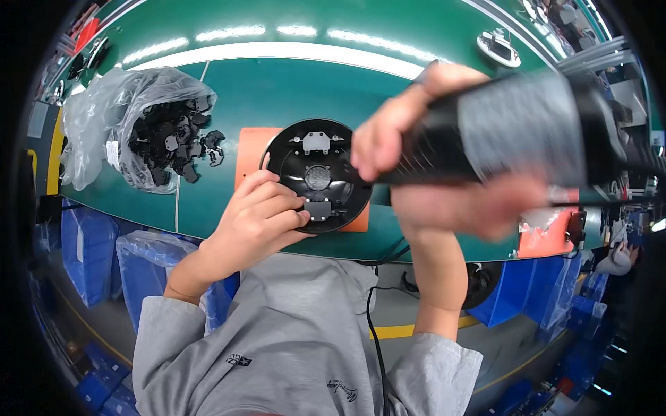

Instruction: Assembling internal plastic components into black circular lamp housings and securing them using an electric screwdriver.

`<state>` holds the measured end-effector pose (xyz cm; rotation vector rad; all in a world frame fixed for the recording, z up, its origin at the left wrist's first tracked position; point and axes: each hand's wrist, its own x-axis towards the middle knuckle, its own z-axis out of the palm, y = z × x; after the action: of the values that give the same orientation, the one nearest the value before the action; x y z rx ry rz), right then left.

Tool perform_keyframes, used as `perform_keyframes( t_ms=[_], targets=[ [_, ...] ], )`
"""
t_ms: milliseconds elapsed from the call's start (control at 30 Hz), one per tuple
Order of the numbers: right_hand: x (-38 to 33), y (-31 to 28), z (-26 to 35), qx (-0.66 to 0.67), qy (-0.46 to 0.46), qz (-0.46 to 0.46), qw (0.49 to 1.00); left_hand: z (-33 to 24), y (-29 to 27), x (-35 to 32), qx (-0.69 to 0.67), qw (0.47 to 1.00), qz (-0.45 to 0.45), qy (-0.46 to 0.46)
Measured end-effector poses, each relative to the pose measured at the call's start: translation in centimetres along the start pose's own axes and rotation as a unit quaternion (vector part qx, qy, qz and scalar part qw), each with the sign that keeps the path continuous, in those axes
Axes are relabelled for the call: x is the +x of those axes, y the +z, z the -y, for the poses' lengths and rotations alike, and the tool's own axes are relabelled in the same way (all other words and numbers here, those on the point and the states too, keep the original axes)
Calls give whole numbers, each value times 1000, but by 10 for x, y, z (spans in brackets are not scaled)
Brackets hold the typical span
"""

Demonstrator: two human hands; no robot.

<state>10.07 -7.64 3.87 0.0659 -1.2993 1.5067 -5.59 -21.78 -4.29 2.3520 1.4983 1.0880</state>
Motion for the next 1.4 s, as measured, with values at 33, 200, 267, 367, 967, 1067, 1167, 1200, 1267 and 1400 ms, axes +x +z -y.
perform_keyframes(
  t_ms=[33, 200, 267, 367, 967, 1067, 1167, 1200, 1267, 1400],
  targets=[
    [3, 0, -10, -4, 24, -20, 999, 1, 0, -1, 8, 1000, -3, 7],
    [11, 4, -28, -45, 72, -105, 991, 3, 2, -3, 10, 1000, -6, 7],
    [11, 1, -30, -49, 65, -92, 992, 2, 0, -3, 8, 1000, -1, 5],
    [11, 3, -34, -79, 63, -104, 989, 3, -1, -2, 11, 1000, 7, 4],
    [-11, -16, 47, -34, -26, -115, 992, -3, -3, -1, 4, 1000, 10, -5],
    [-47, -47, 78, -191, -58, -218, 955, -6, -5, 2, 18, 1000, 3, 1],
    [-61, -67, 75, -202, -97, -232, 946, -5, -4, 6, 20, 1000, 12, 3],
    [-63, -73, 73, -197, -81, -221, 952, -5, -4, 6, 14, 1000, 17, 9],
    [-65, -76, 71, -294, -10, -276, 915, -5, -3, 5, 25, 1000, 10, -1],
    [-73, -74, 71, -238, -29, -215, 947, -3, -2, 4, 21, 1000, 10, -5]
  ],
)
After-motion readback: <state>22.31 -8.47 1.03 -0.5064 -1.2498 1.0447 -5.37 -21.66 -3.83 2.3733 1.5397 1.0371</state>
